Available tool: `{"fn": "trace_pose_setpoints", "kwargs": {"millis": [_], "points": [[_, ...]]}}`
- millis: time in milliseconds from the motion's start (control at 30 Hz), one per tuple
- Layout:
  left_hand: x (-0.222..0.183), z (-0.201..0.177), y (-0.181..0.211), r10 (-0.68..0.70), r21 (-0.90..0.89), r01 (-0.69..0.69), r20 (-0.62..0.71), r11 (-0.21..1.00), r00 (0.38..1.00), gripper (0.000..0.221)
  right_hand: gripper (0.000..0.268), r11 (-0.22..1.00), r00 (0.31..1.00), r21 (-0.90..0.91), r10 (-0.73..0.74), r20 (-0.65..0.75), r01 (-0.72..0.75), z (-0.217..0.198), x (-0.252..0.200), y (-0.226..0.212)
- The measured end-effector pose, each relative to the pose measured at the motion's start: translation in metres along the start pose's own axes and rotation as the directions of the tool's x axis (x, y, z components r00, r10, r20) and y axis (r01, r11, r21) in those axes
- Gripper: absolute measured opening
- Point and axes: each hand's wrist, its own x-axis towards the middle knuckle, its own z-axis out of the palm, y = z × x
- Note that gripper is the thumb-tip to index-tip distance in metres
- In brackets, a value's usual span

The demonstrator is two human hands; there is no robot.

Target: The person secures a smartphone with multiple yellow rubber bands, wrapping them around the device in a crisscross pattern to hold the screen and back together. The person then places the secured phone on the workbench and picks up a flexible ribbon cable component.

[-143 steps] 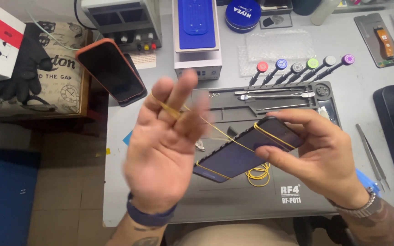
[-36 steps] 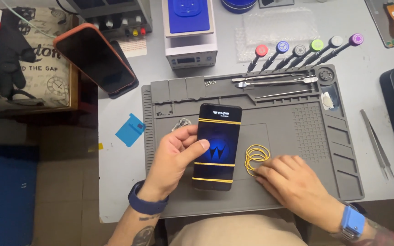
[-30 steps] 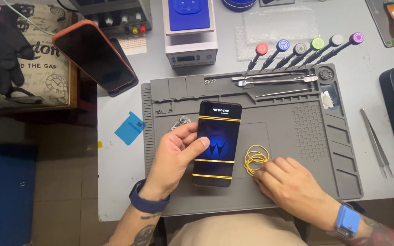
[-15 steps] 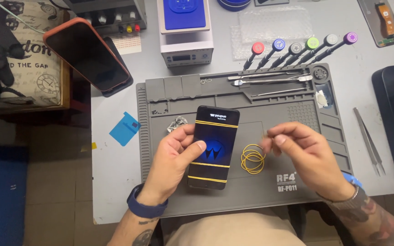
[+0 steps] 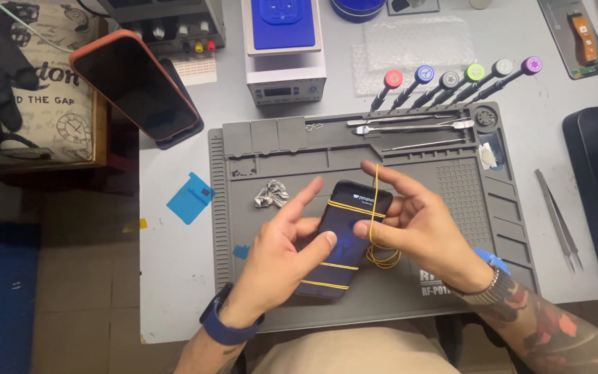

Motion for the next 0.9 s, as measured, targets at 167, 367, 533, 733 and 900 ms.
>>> {"fn": "trace_pose_setpoints", "kwargs": {"millis": [167,367,533,733,900], "points": [[-0.006,0.006,0.01,-0.031,0.021,0.033,-0.092,0.999,0.995,0.083,0.076,0.996,0.996,-0.038,0.083,-0.014,-0.083,0.003,-0.002,-0.007],[-0.004,-0.012,0.016,0.554,0.344,-0.494,-0.098,0.798,0.827,0.057,0.079,0.988,0.996,-0.142,0.071,0.059,-0.062,0.001,-0.006,-0.016],[0.015,-0.025,0.047,0.809,0.565,-0.812,0.404,0.147,0.428,0.057,0.093,0.913,0.986,-0.409,0.064,0.157,0.006,-0.003,-0.013,-0.014],[0.021,-0.043,0.076,0.825,0.592,-0.738,0.558,-0.323,0.087,0.076,0.074,0.731,0.952,-0.628,-0.098,0.291,0.268,-0.007,-0.022,-0.034],[0.027,-0.058,0.03,0.823,-0.233,-0.81,-0.059,0.538,0.564,0.052,0.055,0.961,0.98,-0.205,-0.197,-0.03,0.187,-0.016,-0.016,-0.045]]}}
